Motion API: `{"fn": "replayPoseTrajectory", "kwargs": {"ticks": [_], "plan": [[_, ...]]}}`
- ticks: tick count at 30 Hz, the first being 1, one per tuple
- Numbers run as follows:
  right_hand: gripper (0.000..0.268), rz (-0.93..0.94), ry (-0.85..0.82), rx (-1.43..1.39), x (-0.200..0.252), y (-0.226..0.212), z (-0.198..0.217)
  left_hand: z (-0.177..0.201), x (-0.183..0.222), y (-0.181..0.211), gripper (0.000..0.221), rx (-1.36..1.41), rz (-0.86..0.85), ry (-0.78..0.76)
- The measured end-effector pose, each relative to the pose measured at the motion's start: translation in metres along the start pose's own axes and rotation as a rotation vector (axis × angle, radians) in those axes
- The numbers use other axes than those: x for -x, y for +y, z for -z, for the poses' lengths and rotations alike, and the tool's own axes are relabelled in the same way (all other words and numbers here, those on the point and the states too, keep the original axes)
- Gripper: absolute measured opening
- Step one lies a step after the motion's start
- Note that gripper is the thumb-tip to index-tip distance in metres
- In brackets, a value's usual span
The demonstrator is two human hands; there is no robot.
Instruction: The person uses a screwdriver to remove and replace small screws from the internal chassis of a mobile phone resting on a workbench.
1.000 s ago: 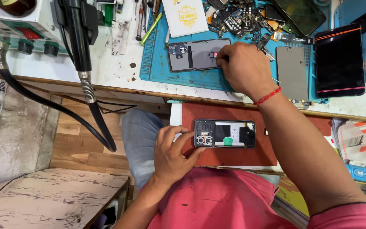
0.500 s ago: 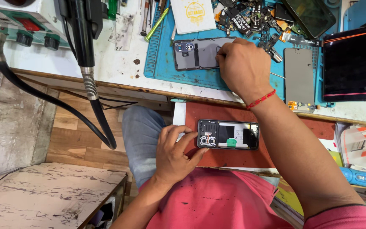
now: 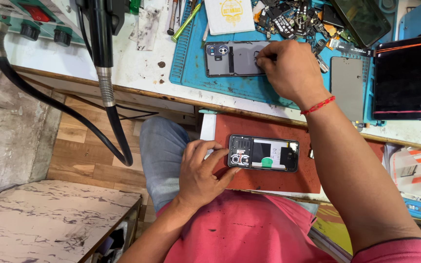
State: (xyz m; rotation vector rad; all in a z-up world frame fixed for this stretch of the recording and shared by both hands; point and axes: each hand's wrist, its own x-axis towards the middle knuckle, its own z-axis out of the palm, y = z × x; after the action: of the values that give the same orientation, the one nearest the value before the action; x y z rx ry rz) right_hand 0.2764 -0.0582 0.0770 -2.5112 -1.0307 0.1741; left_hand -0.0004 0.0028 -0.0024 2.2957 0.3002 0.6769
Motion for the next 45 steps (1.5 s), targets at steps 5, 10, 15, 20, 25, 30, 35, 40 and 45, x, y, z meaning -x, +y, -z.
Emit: {"fn": "replayPoseTrajectory", "kwargs": {"ticks": [5, 10, 15, 20, 25, 30, 35, 40, 45], "plan": [[0.014, 0.041, 0.072, 0.140, 0.002, -0.006, -0.005, 0.001, 0.001, 0.000, 0.041, -0.007, 0.002, -0.008], [0.013, 0.203, 0.177, 0.243, 0.002, -0.003, -0.014, 0.002, 0.000, 0.001, 0.041, -0.005, 0.005, -0.007], [0.018, 0.228, 0.169, 0.356, 0.001, -0.003, -0.023, 0.002, 0.000, 0.001, 0.041, -0.009, -0.006, -0.006], [0.019, 0.236, 0.276, 0.267, 0.012, 0.004, -0.013, 0.001, -0.002, 0.001, 0.041, -0.003, -0.010, 0.007], [0.013, 0.218, 0.100, -0.031, 0.081, 0.018, 0.034, 0.001, 0.001, 0.000, 0.040, -0.005, -0.013, 0.006], [0.012, 0.162, -0.035, -0.083, 0.160, 0.027, 0.041, -0.003, 0.002, -0.002, 0.040, -0.022, -0.005, 0.001], [0.011, 0.129, -0.006, 0.126, 0.195, 0.053, 0.014, -0.003, 0.001, -0.003, 0.042, -0.037, -0.029, -0.020], [0.011, 0.118, 0.021, 0.097, 0.213, 0.063, 0.004, -0.001, -0.001, 0.002, 0.041, -0.045, -0.010, -0.044], [0.012, 0.157, -0.023, 0.112, 0.215, 0.062, -0.004, 0.000, -0.002, 0.003, 0.041, -0.045, 0.014, -0.056]]}}
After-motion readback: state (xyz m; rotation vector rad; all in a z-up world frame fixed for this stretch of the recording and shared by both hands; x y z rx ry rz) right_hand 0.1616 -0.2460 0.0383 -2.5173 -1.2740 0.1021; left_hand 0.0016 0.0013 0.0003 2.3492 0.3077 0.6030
